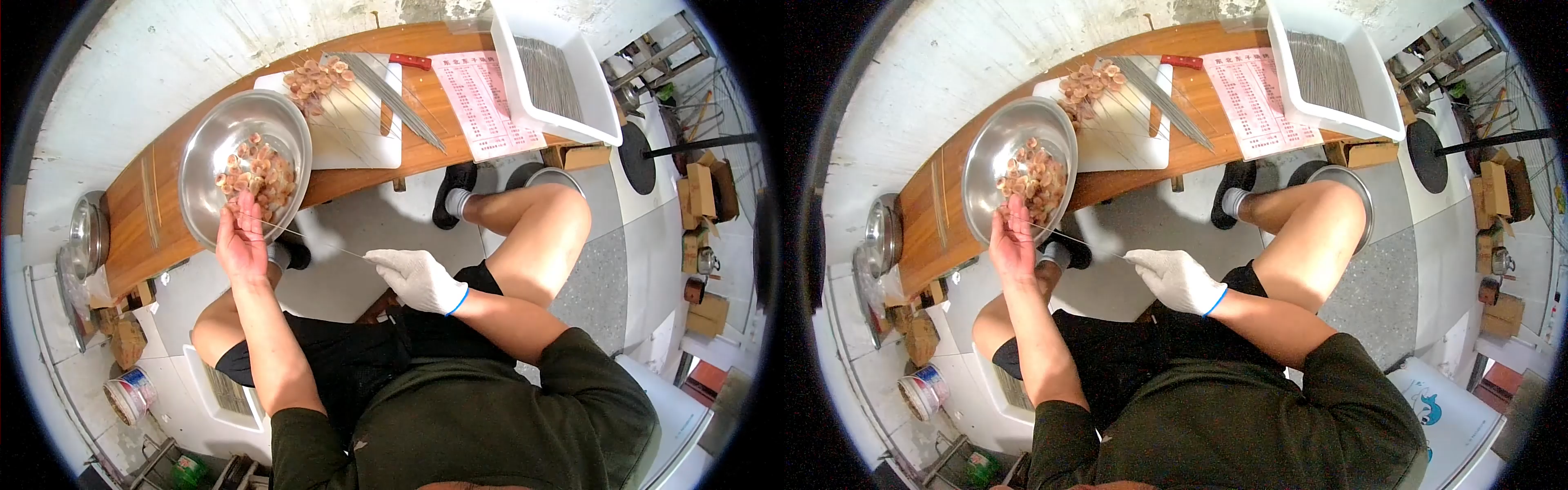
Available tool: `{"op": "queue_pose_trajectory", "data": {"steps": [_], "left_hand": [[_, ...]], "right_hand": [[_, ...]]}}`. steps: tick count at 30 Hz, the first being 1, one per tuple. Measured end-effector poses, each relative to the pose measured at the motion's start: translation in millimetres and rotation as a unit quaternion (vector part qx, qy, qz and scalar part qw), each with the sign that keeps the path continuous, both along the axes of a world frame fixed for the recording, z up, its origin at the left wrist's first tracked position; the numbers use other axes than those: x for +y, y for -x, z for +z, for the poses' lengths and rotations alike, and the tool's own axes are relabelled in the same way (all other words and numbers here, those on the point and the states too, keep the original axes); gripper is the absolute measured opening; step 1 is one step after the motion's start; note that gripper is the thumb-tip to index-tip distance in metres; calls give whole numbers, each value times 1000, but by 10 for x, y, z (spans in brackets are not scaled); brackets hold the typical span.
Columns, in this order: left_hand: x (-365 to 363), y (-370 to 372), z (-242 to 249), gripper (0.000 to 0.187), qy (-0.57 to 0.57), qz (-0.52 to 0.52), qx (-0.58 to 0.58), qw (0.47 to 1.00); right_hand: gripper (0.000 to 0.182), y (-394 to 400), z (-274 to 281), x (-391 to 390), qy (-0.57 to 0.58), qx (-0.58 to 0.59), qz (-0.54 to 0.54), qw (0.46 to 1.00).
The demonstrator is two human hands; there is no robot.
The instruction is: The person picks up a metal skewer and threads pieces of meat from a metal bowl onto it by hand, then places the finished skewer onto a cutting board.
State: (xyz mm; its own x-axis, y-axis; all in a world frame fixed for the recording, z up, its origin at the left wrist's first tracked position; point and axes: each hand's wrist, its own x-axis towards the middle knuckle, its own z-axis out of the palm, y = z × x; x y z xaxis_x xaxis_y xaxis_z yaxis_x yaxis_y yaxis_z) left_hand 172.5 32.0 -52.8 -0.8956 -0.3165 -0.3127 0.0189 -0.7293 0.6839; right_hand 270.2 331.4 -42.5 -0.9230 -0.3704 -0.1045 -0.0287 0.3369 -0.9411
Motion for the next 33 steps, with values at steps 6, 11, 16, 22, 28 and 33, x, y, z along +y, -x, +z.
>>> {"op": "queue_pose_trajectory", "data": {"steps": [6, 11, 16, 22, 28, 33], "left_hand": [[60, 7, 19, 29, 22, 29, -28, 999], [80, 11, -17, 28, 14, 43, -39, 998], [156, 7, 5, 26, 24, 58, -50, 997], [219, 9, -38, 26, 26, 63, -54, 996], [328, 16, -1, 26, 37, 66, -65, 995], [374, 18, 14, 26, 47, 62, -72, 994]], "right_hand": [[27, -37, -88, -11, 18, 17, -14, 1000], [27, -74, -51, -32, 38, -13, -25, 999], [27, -91, -39, -30, 40, -13, -25, 999], [28, -111, -75, -54, 65, -32, -29, 997], [28, -74, -121, -55, 47, 0, -32, 998], [26, -77, -128, -56, 54, 2, -34, 998]]}}
